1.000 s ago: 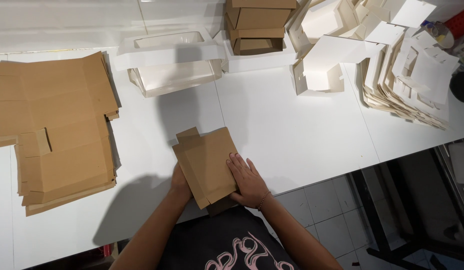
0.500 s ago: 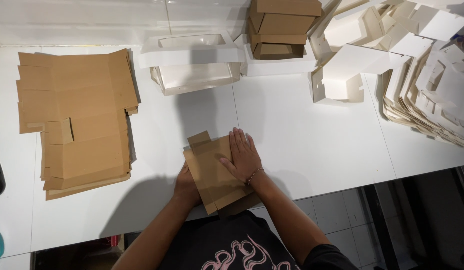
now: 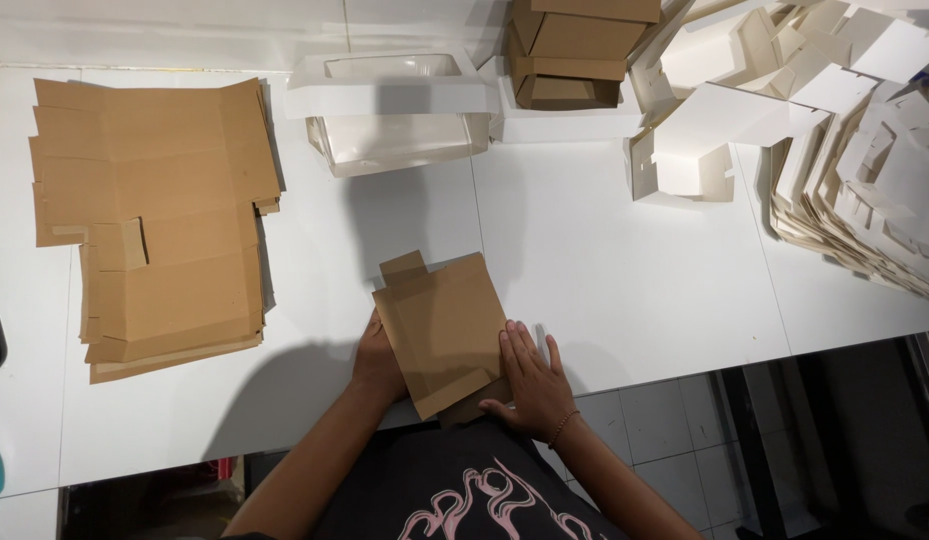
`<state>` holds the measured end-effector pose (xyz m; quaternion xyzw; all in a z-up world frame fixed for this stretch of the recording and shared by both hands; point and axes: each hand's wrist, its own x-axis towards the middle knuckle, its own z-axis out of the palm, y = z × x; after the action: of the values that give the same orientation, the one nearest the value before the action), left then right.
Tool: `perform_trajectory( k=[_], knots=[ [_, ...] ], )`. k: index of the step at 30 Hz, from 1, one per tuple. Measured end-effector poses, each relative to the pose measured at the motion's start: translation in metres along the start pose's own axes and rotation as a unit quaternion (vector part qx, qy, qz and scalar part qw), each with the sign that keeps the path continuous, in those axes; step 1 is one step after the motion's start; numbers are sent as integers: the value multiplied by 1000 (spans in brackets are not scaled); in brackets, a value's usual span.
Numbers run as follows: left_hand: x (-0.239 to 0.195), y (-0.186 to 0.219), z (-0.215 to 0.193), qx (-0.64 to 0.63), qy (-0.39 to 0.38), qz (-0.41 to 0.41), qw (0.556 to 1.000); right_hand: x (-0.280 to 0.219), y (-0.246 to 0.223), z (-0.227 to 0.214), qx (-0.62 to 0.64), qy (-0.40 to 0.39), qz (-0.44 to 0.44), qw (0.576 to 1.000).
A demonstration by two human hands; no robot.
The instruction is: The person folds flat cardboard sheets into small rectangular boxes on a white countertop. They repeatedly fold the sides and flaps, then place each completed box into a growing stack on the right side of the counter.
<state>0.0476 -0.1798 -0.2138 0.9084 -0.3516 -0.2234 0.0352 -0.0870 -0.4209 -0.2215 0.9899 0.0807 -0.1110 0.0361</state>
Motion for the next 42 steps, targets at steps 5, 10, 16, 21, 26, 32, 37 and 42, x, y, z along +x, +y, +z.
perform_trajectory(
  k=[5,10,16,21,26,32,37,42],
  knots=[
    [-4,1,-7,5,7,-1,1000,11,-4,-11,44,69,22,996],
    [-11,2,-14,10,10,-5,1000,33,33,27,288,87,98,948],
    [-16,8,-33,56,-45,15,997,31,11,-62,824,131,302,462],
    [-14,2,-19,47,0,21,999,6,27,-26,734,27,273,621],
    [-9,-3,2,22,89,33,995,10,-24,-99,664,-69,85,740],
    [-9,-8,1,-8,65,30,997,32,-53,-108,574,-112,-159,796],
    [-9,-13,-1,-18,50,14,998,75,-54,-43,461,-31,-30,886],
    [-4,-24,-4,-28,37,-6,999,96,-69,-26,322,-12,-71,944]
  ],
)
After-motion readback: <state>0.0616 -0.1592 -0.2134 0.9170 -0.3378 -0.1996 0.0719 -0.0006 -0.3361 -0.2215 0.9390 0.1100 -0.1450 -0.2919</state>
